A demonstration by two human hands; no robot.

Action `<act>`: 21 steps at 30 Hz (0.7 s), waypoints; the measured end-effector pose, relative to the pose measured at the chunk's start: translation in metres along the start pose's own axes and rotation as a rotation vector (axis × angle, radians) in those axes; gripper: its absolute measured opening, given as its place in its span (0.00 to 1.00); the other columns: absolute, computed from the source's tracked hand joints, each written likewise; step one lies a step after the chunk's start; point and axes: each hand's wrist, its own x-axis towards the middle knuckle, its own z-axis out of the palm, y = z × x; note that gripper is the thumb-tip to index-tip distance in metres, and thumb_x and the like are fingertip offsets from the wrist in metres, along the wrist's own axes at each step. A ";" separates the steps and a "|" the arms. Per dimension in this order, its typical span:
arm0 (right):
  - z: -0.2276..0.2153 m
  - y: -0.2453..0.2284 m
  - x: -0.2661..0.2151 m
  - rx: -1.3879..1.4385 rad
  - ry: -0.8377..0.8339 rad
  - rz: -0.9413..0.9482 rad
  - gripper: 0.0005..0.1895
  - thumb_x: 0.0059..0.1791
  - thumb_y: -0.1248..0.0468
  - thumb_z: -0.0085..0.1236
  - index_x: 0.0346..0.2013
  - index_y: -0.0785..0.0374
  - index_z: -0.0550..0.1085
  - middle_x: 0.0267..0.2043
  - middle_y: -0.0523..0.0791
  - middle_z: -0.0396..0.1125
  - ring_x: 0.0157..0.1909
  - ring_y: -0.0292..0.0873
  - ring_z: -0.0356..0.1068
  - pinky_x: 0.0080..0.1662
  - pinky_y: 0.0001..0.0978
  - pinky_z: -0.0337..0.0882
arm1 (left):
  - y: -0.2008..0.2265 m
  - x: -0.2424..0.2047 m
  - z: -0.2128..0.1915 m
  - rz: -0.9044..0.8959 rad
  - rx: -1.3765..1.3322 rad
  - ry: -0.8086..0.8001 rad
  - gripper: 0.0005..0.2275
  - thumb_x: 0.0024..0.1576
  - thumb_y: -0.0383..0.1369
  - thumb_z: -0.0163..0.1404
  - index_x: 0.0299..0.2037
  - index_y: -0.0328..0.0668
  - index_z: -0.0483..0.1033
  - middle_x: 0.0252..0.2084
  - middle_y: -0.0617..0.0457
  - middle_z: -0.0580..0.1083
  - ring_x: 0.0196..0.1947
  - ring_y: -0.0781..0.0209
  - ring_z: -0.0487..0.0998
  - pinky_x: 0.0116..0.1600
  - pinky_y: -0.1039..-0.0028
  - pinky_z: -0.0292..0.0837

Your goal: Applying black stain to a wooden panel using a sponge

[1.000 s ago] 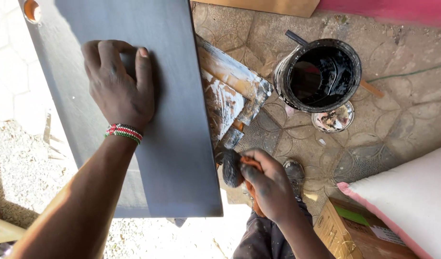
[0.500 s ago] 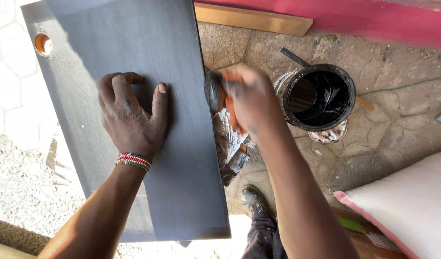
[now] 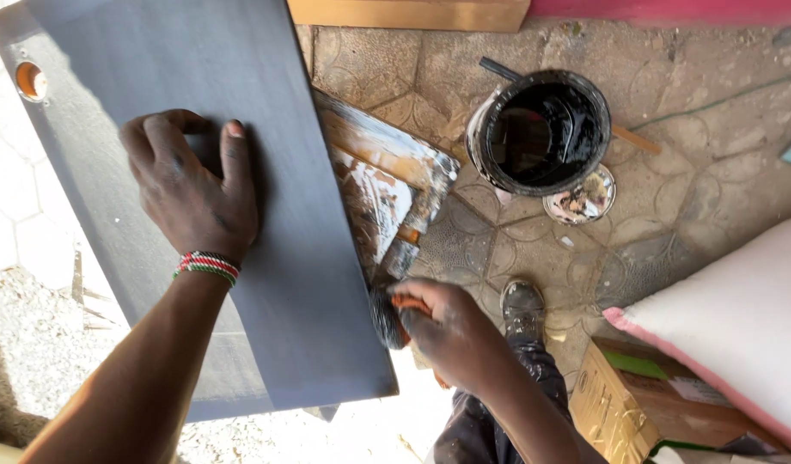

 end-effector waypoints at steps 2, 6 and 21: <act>0.007 0.032 -0.018 -0.068 -0.039 -0.025 0.23 0.61 0.60 0.52 0.69 0.57 0.81 0.75 0.47 0.83 0.19 0.31 0.65 0.23 0.29 0.68 | 0.000 0.000 0.001 0.001 0.011 0.023 0.13 0.79 0.37 0.59 0.55 0.33 0.76 0.58 0.41 0.70 0.54 0.36 0.80 0.46 0.45 0.77; 0.014 0.080 -0.059 0.036 -0.209 0.120 0.22 0.59 0.55 0.55 0.63 0.55 0.88 0.63 0.42 0.91 0.60 0.35 0.90 0.58 0.28 0.85 | -0.001 -0.001 0.000 0.030 -0.025 0.011 0.11 0.79 0.35 0.58 0.55 0.33 0.76 0.58 0.41 0.70 0.55 0.36 0.78 0.55 0.46 0.74; 0.004 0.031 -0.023 0.041 0.239 -0.085 0.23 0.63 0.56 0.54 0.71 0.56 0.80 0.65 0.52 0.88 0.18 0.33 0.57 0.22 0.31 0.61 | -0.011 -0.004 0.011 0.005 0.106 0.039 0.29 0.81 0.54 0.45 0.77 0.35 0.74 0.76 0.34 0.71 0.74 0.28 0.72 0.75 0.41 0.57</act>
